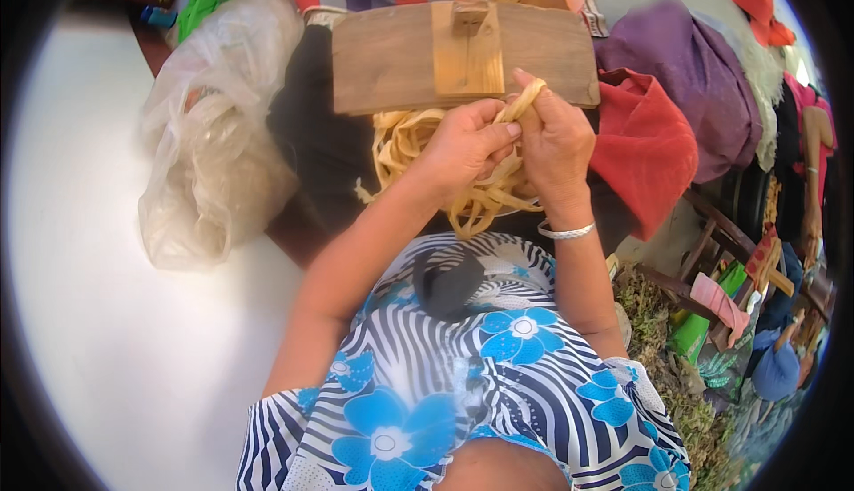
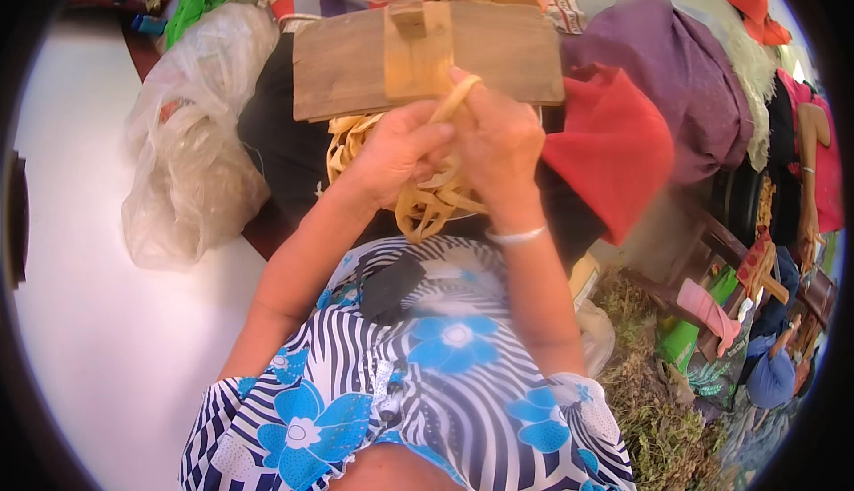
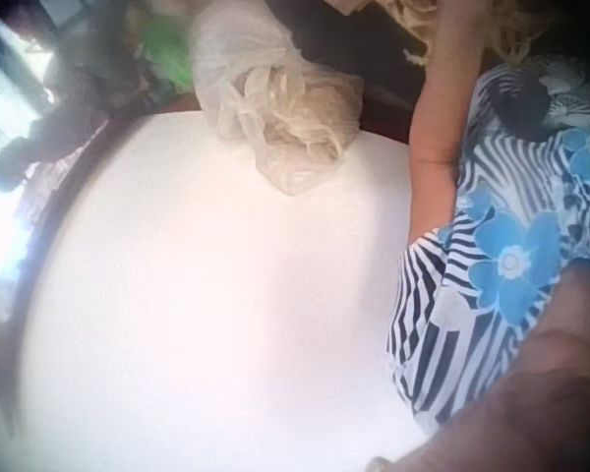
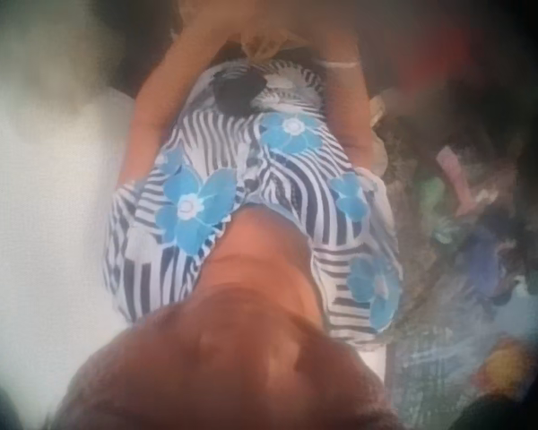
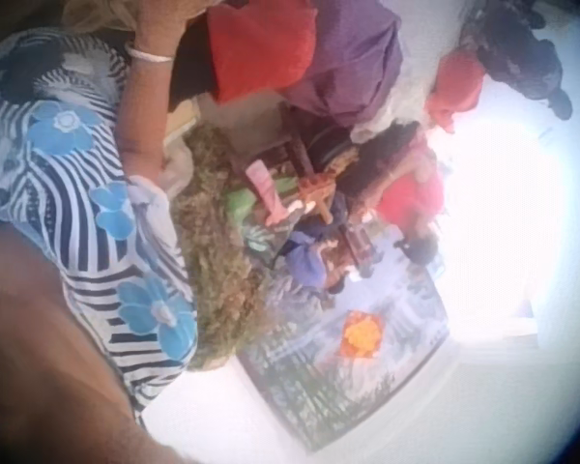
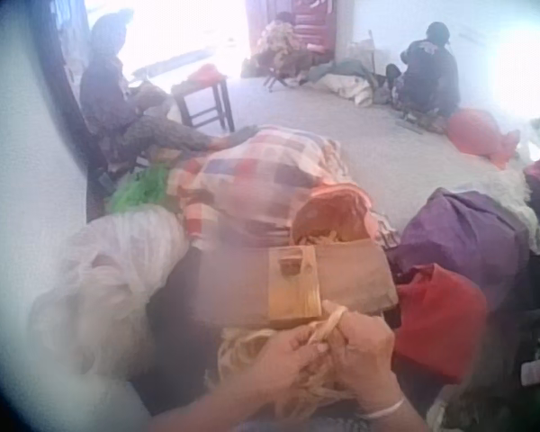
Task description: The person uses a wooden clamp tool to organize thin yellow strips, likely bamboo, by tying them into small bundles and placing them into a bowl.
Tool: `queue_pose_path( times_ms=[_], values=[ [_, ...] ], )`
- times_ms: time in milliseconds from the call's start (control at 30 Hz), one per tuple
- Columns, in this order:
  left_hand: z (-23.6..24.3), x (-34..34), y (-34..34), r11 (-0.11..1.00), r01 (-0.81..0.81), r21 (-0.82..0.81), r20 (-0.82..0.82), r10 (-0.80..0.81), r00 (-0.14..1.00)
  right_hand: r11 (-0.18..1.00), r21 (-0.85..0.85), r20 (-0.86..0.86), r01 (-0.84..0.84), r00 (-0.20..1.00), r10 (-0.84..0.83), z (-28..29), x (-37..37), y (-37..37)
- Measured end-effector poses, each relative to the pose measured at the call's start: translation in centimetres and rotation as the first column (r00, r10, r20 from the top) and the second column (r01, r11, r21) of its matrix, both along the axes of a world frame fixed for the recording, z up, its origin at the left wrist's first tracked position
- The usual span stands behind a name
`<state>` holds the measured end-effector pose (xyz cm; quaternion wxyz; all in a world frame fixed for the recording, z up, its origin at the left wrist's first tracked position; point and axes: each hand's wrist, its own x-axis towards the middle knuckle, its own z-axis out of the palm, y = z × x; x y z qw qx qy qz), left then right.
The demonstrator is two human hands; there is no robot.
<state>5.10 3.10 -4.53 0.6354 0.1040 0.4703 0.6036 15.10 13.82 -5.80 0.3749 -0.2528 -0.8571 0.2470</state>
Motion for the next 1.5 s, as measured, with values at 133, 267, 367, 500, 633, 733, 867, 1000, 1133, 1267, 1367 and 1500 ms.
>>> queue_pose_path(
  times_ms=[133,267,367,500,633,733,867,1000,1133,1267,1367,1500],
  values=[
    [-1.9,-0.2,-1.2,1.0,-0.002,0.012,-0.663,0.01,0.749,0.981,-0.17,0.211,-0.096,0.969,0.131,0.0,1.0,-0.7],
    [-2.2,-0.3,-2.4,0.991,0.108,0.077,-0.992,0.087,-0.09,0.75,-0.636,0.115,-0.179,0.94,0.322,-2.3,2.3,-1.1],
    [-2.4,0.0,-3.0,0.987,0.127,0.103,-0.984,0.12,-0.132,0.262,-0.955,-0.05,-0.138,0.946,0.319,-2.0,2.6,-1.6],
    [-2.2,0.5,-2.4,0.965,0.103,0.24,-0.97,0.234,0.07,-0.218,-0.935,-0.311,-0.281,0.943,0.117,-0.5,2.3,-2.3],
    [0.0,0.2,-2.1,0.981,0.125,0.152,-0.965,0.119,0.234,0.0,-0.945,-0.326,-0.328,0.939,0.106,0.1,2.2,-2.3],
    [1.2,-0.4,-1.3,0.984,0.172,-0.051,-0.961,-0.096,0.261,0.504,-0.834,-0.161,-0.226,0.972,0.169,-0.9,1.8,-2.1],
    [0.3,-0.2,-0.2,0.988,0.093,-0.125,-0.967,-0.142,0.211,0.788,-0.593,-0.005,-0.165,0.98,0.201,-0.9,2.0,-1.8],
    [-2.1,-0.8,-0.5,0.996,-0.064,0.066,-0.697,0.092,0.711,0.739,-0.653,-0.113,-0.166,0.986,0.123,0.3,1.4,-2.9],
    [-0.1,-0.2,-2.1,0.985,-0.162,-0.054,-0.188,0.149,0.971,0.576,-0.755,-0.402,-0.313,0.915,-0.03,-1.1,0.9,-3.1],
    [-1.6,-0.9,-6.0,0.997,-0.062,-0.048,-0.322,0.043,0.946,0.398,-0.826,-0.446,-0.4,0.895,-0.026,-1.4,1.9,-1.5],
    [-1.7,-1.5,-6.4,0.999,-0.054,0.0,-0.791,0.033,0.611,0.411,-0.859,-0.325,-0.306,0.945,0.024,-0.1,2.6,0.2],
    [-0.6,-2.2,-5.0,0.998,0.037,0.053,-0.908,0.033,0.417,0.643,-0.72,-0.126,-0.261,0.96,0.248,0.8,1.9,2.1]
  ],
)
